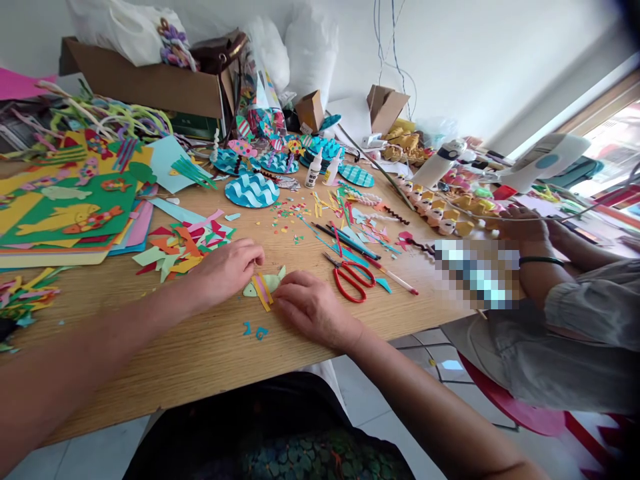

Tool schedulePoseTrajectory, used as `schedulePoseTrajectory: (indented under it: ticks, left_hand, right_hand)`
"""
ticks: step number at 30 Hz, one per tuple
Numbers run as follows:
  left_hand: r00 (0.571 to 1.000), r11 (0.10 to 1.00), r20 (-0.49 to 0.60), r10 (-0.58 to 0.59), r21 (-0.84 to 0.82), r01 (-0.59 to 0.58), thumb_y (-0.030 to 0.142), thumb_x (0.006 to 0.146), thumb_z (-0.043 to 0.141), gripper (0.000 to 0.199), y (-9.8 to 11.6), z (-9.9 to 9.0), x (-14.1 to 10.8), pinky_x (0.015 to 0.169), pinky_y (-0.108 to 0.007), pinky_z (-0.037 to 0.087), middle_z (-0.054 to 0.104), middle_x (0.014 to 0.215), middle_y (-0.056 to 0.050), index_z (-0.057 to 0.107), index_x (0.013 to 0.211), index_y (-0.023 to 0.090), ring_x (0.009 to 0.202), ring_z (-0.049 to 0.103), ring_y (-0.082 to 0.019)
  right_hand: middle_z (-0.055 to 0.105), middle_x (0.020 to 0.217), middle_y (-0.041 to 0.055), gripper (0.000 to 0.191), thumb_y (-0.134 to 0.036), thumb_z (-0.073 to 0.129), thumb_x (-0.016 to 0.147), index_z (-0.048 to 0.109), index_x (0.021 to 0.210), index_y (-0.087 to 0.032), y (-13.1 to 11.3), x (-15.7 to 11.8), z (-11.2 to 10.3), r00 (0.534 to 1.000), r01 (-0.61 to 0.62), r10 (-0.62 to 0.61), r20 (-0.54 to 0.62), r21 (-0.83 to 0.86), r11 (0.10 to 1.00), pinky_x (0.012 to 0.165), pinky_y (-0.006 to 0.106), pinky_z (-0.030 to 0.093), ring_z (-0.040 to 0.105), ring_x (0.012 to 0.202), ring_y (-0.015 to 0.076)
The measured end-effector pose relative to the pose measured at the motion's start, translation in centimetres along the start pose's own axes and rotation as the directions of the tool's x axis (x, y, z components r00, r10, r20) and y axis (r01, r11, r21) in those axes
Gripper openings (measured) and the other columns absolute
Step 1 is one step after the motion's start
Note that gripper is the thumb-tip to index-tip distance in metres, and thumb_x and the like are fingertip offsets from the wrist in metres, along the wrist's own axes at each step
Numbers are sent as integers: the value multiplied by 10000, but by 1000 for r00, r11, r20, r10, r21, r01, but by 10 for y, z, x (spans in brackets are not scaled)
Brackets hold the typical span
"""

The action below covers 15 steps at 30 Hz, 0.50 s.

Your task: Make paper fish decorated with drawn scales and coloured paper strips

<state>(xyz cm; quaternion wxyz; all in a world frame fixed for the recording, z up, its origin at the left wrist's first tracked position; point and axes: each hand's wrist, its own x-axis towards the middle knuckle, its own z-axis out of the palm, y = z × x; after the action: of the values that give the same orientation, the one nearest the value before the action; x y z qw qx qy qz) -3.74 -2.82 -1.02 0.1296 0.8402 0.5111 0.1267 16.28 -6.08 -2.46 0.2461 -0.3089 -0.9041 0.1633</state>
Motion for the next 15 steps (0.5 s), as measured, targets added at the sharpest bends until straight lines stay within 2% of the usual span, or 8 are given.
schedulePoseTrajectory:
  ticks: [3,5,7,11,15]
  left_hand:
    - [985,981,-11,170,97,-168,94,805,339,278,10,3,-24,727,-298,434,577,835,-38,600,836,182,808,547,-173]
    - [963,952,-23,268,161,-261,47,786,328,331,16,9,-40,738,-311,445,593,862,-49,617,884,175,827,542,-186]
    - [940,926,-60,337,200,-319,28,792,322,355,20,17,-52,736,-315,461,602,893,-62,617,945,155,837,538,-195]
    - [909,889,-109,403,281,-361,11,804,305,401,23,31,-65,813,-333,475,620,966,-84,597,1057,120,895,540,-203]
    - [912,889,-118,392,304,-343,8,805,268,460,24,36,-69,842,-357,483,634,1041,-97,580,1125,121,943,546,-208]
  right_hand:
    - [612,791,46,176,-163,474,854,644,816,-135,2,5,-8,983,-163,172,-55,148,975,674,225,412,543,731,108]
    - [603,697,5,156,-155,504,832,651,782,-136,4,11,-12,960,-274,279,5,204,940,606,196,379,513,638,83]
    - [582,624,-23,157,-158,518,819,664,769,-136,4,20,-14,936,-351,335,107,218,911,555,180,337,472,569,64]
    - [591,625,-17,167,-156,527,801,688,766,-127,4,37,-13,929,-344,308,206,166,924,538,181,306,458,559,59]
    - [623,659,8,176,-128,524,785,698,761,-122,3,49,-9,926,-314,280,255,104,944,550,186,315,471,579,67]
